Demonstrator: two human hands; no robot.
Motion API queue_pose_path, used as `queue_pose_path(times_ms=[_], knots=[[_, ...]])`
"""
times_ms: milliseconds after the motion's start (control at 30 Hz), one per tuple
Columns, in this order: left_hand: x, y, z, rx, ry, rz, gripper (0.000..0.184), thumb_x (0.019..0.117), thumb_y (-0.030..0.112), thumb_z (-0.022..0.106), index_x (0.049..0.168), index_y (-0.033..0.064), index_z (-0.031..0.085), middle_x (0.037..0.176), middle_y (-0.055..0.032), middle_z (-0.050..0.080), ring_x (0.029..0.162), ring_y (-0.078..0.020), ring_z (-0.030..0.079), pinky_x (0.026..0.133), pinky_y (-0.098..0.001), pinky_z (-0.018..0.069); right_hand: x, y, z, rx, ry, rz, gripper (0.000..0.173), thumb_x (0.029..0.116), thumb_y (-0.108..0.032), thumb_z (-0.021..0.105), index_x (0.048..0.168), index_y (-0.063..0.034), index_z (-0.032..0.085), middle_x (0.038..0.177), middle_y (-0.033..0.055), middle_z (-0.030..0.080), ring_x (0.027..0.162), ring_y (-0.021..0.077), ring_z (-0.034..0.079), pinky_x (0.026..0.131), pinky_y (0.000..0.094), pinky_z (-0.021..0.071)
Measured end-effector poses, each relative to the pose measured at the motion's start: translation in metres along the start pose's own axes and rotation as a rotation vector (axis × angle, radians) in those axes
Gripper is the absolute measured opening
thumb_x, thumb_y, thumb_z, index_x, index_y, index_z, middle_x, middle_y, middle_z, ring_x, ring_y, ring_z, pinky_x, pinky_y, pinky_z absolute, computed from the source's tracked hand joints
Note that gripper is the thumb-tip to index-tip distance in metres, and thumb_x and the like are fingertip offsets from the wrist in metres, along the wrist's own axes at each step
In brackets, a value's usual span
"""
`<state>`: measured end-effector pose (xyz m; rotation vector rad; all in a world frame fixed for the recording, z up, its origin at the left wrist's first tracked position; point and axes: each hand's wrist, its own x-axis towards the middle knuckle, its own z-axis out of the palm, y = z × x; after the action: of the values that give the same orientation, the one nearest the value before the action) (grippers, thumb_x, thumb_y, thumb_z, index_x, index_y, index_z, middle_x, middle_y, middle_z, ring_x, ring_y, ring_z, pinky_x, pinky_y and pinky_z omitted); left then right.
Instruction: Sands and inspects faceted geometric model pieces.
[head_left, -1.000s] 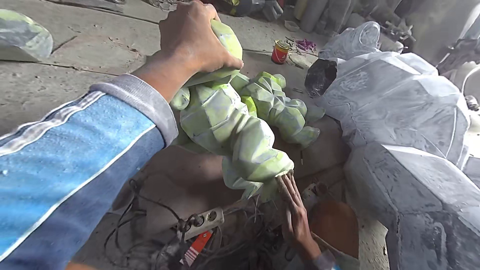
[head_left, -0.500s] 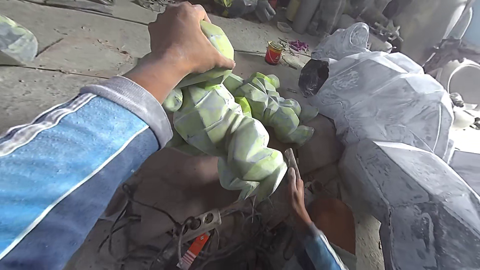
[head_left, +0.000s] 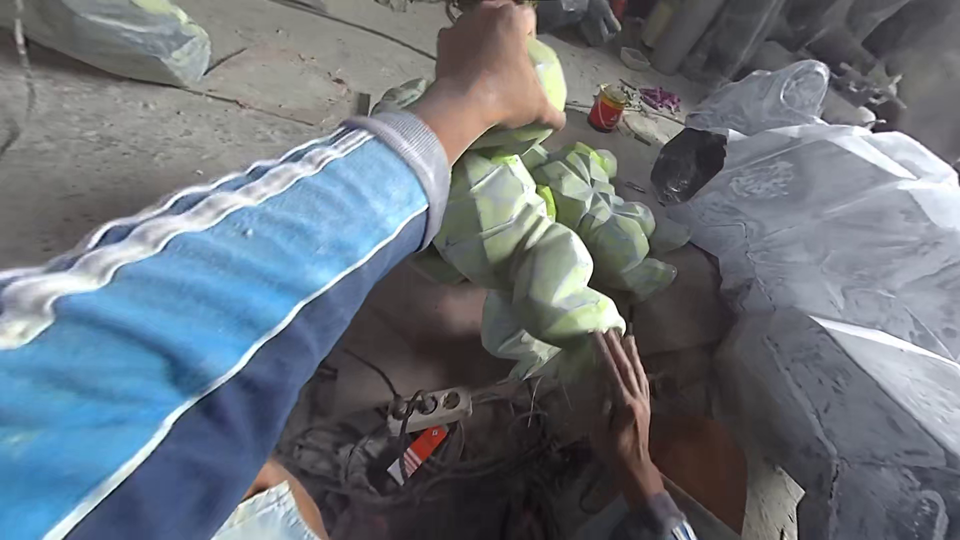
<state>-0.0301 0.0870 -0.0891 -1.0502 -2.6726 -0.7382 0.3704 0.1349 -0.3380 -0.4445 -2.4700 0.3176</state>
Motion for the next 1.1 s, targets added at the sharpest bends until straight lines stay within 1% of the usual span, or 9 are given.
queue_pose_path(times_ms=[333, 433, 500, 600, 733, 833, 967, 1033, 1100], knots=[[0.012, 0.018, 0.015, -0.012, -0.051, 0.023, 0.086, 0.0570, 0.062, 0.085, 0.129, 0.0199, 0.064, 0.121, -0.0120, 0.069, 0.116, -0.0340, 0.064, 0.092, -0.0634, 0.0494, -0.002, -0.002, -0.013, -0.462, -0.160, -0.187, 0.059, 0.0957, -0.014, 0.041, 0.153, -0.0216, 0.053, 0.161, -0.0001, 0.044, 0.154, 0.0349, 0.030, 0.122, 0.0636, 0.0267], [0.014, 0.019, 0.013, -0.013, -0.076, 0.043, 0.082, 0.0590, 0.060, 0.084, 0.128, 0.0211, 0.064, 0.117, -0.0109, 0.070, 0.115, -0.0324, 0.064, 0.093, -0.0619, 0.0494, 0.004, 0.010, -0.023, -0.579, -0.220, -0.396, 0.061, 0.0981, -0.009, 0.040, 0.157, -0.0243, 0.046, 0.165, -0.0055, 0.038, 0.156, 0.0256, 0.026, 0.122, 0.0650, 0.0219], [0.015, 0.018, 0.015, 0.007, -0.060, 0.050, 0.084, 0.0557, 0.061, 0.084, 0.126, 0.0204, 0.063, 0.117, -0.0104, 0.069, 0.113, -0.0313, 0.065, 0.091, -0.0602, 0.0507, 0.012, 0.010, -0.020, -0.615, -0.287, -0.559, 0.059, 0.1001, -0.007, 0.045, 0.158, -0.0204, 0.044, 0.165, -0.0038, 0.037, 0.155, 0.0217, 0.028, 0.120, 0.0627, 0.0260], [0.015, 0.021, 0.015, 0.024, -0.065, 0.067, 0.094, 0.0543, 0.062, 0.085, 0.133, 0.0172, 0.060, 0.131, -0.0110, 0.064, 0.121, -0.0328, 0.062, 0.092, -0.0617, 0.0510, 0.026, 0.004, -0.021, -0.715, -0.455, -0.739, 0.062, 0.1021, -0.002, 0.047, 0.162, -0.0160, 0.035, 0.168, -0.0008, 0.031, 0.154, 0.0175, 0.031, 0.121, 0.0539, 0.0318], [0.016, 0.016, 0.012, -0.026, -0.063, 0.104, 0.090, 0.0551, 0.059, 0.087, 0.130, 0.0161, 0.062, 0.131, -0.0112, 0.064, 0.121, -0.0331, 0.062, 0.089, -0.0622, 0.0521, 0.055, 0.030, -0.063, -0.576, -0.461, -0.787, 0.056, 0.1007, -0.013, 0.051, 0.155, -0.0210, 0.046, 0.160, -0.0010, 0.045, 0.149, 0.0207, 0.040, 0.117, 0.0543, 0.0380], [0.016, 0.015, 0.016, -0.010, -0.079, 0.098, 0.088, 0.0562, 0.057, 0.085, 0.130, 0.0158, 0.061, 0.129, -0.0106, 0.065, 0.118, -0.0319, 0.064, 0.088, -0.0597, 0.0531, 0.048, 0.030, -0.056, -0.522, -0.467, -0.780, 0.053, 0.1017, -0.012, 0.050, 0.154, -0.0201, 0.049, 0.158, -0.0003, 0.049, 0.148, 0.0198, 0.042, 0.119, 0.0500, 0.0371], [0.017, 0.018, 0.014, -0.003, -0.082, 0.108, 0.086, 0.0568, 0.058, 0.085, 0.127, 0.0155, 0.061, 0.129, -0.0104, 0.065, 0.118, -0.0315, 0.063, 0.088, -0.0589, 0.0522, 0.034, 0.009, -0.017, -0.821, -0.604, -0.911, 0.061, 0.1045, 0.001, 0.039, 0.163, -0.0149, 0.030, 0.170, -0.0019, 0.027, 0.153, 0.0108, 0.032, 0.122, 0.0437, 0.0321], [0.019, 0.016, 0.011, -0.004, -0.076, 0.105, 0.087, 0.0578, 0.059, 0.085, 0.129, 0.0154, 0.061, 0.131, -0.0110, 0.064, 0.120, -0.0318, 0.062, 0.090, -0.0593, 0.0518, 0.041, 0.014, -0.030, -0.654, -0.572, -0.828, 0.058, 0.1036, -0.007, 0.047, 0.159, -0.0238, 0.040, 0.164, -0.0060, 0.039, 0.146, 0.0116, 0.043, 0.118, 0.0443, 0.0388], [0.018, 0.012, 0.014, -0.014, -0.070, 0.102, 0.089, 0.0577, 0.060, 0.084, 0.131, 0.0158, 0.060, 0.127, -0.0116, 0.066, 0.117, -0.0321, 0.063, 0.089, -0.0592, 0.0520, 0.044, 0.031, -0.048, -0.350, -0.528, -0.725, 0.050, 0.1041, -0.020, 0.050, 0.153, -0.0297, 0.049, 0.157, -0.0067, 0.049, 0.146, 0.0170, 0.044, 0.121, 0.0507, 0.0346]])
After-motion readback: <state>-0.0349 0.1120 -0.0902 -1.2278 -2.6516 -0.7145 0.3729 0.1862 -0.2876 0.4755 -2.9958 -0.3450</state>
